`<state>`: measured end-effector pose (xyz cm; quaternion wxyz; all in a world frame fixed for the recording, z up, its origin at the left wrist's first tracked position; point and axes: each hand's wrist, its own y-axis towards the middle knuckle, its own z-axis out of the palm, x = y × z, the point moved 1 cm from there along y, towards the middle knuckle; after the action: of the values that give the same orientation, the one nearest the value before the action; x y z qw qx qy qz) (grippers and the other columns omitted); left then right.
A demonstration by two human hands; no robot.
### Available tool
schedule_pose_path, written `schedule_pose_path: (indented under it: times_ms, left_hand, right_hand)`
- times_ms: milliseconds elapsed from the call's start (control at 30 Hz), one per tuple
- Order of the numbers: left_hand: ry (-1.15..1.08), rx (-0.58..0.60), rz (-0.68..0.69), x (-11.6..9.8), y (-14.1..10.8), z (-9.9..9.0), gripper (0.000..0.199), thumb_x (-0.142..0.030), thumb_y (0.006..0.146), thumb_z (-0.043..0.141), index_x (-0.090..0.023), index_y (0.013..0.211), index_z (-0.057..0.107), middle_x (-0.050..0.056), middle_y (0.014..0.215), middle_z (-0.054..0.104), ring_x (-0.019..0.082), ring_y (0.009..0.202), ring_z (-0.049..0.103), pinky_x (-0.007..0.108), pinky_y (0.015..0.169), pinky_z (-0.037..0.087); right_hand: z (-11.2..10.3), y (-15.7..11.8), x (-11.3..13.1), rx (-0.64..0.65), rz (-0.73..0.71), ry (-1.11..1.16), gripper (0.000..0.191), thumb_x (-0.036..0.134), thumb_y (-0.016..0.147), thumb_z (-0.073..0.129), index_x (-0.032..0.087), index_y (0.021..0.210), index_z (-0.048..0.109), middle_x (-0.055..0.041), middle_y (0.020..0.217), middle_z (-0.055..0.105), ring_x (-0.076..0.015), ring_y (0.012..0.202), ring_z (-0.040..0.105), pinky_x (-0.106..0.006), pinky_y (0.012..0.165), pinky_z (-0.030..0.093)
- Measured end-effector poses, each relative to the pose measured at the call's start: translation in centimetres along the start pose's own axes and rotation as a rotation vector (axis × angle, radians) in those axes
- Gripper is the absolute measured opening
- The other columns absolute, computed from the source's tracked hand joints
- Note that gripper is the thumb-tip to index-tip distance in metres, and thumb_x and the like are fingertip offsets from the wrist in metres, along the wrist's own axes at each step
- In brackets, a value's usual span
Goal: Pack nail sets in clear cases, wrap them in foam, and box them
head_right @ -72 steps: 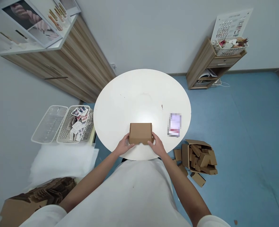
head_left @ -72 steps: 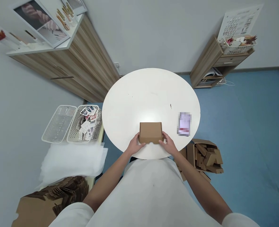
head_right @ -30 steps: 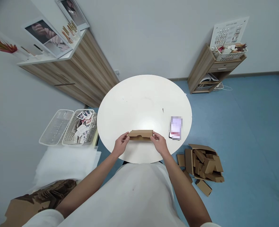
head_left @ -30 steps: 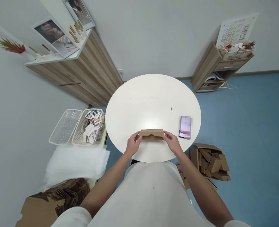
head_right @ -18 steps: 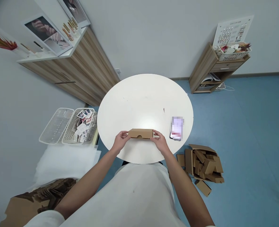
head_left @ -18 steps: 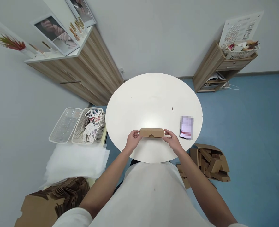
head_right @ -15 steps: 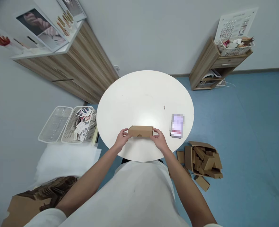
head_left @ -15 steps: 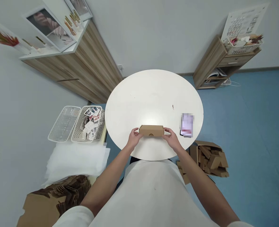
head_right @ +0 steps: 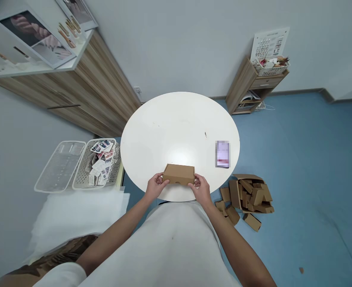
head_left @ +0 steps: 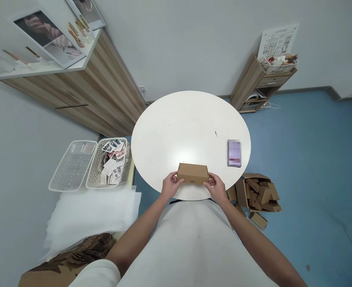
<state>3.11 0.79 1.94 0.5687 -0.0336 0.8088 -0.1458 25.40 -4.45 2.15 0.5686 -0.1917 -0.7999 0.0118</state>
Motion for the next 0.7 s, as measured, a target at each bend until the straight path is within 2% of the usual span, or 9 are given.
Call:
schedule_pose_path:
  times_ms: [133,333,467,567,633,700]
  left_hand:
    - [-0.049,0.038,-0.02,0.0,0.1,-1.2,0.048,-0.042,0.067,0.063,-0.015,0.106,0.054,-0.007,0.057,0.038,0.009,0.052,0.045,0.022,0.053,0.04]
    - [0.156,0.035,0.054,0.8,-0.3,-1.8,0.036,-0.037,0.071,0.058,-0.018,0.102,0.055,-0.005,0.062,0.046,0.009,0.054,0.046,0.023,0.055,0.041]
    - [0.252,0.137,0.068,1.8,-1.1,-1.6,0.039,-0.03,0.073,0.055,-0.019,0.11,0.05,0.001,0.08,0.053,0.011,0.06,0.052,0.025,0.06,0.043]
    - [0.28,0.254,0.029,2.7,-1.5,-1.3,0.046,-0.03,0.073,0.055,-0.018,0.117,0.047,0.006,0.096,0.053,0.012,0.066,0.057,0.027,0.066,0.045]
    - [0.307,0.303,0.0,3.1,-1.5,-1.3,0.047,-0.031,0.074,0.054,-0.017,0.118,0.046,0.009,0.106,0.052,0.013,0.072,0.058,0.028,0.072,0.045]
    - [0.336,0.322,-0.021,3.3,-1.3,-1.3,0.048,-0.035,0.076,0.052,-0.016,0.119,0.045,0.012,0.114,0.049,0.015,0.078,0.058,0.029,0.075,0.044]
  right_hand:
    - [1.0,-1.0,1.1,-0.068,0.004,0.038,0.044,0.035,0.067,0.061,0.018,0.107,0.055,-0.0063,0.092,0.059,-0.0133,0.066,0.052,-0.033,0.069,0.048]
    - [2.6,-2.4,1.7,-0.134,-0.04,-0.116,0.034,0.035,0.071,0.055,0.019,0.101,0.056,-0.0033,0.079,0.059,-0.0161,0.069,0.054,-0.034,0.071,0.047]
    - [3.5,-4.1,0.7,-0.13,0.018,-0.165,0.036,0.033,0.071,0.055,0.022,0.104,0.052,-0.0062,0.102,0.057,-0.0184,0.087,0.056,-0.036,0.078,0.047]
    - [4.0,-5.3,-0.4,-0.095,0.02,-0.196,0.029,0.032,0.071,0.053,0.023,0.099,0.054,-0.0069,0.122,0.048,-0.0199,0.103,0.051,-0.036,0.083,0.045]
    - [4.1,-5.8,-1.1,-0.074,0.012,-0.231,0.029,0.032,0.071,0.053,0.023,0.099,0.054,-0.0067,0.126,0.045,-0.0205,0.109,0.047,-0.036,0.084,0.044]
    - [3.9,-6.1,-1.4,-0.069,0.027,-0.254,0.036,0.033,0.071,0.053,0.024,0.106,0.051,-0.0071,0.125,0.044,-0.0203,0.107,0.048,-0.036,0.083,0.044]
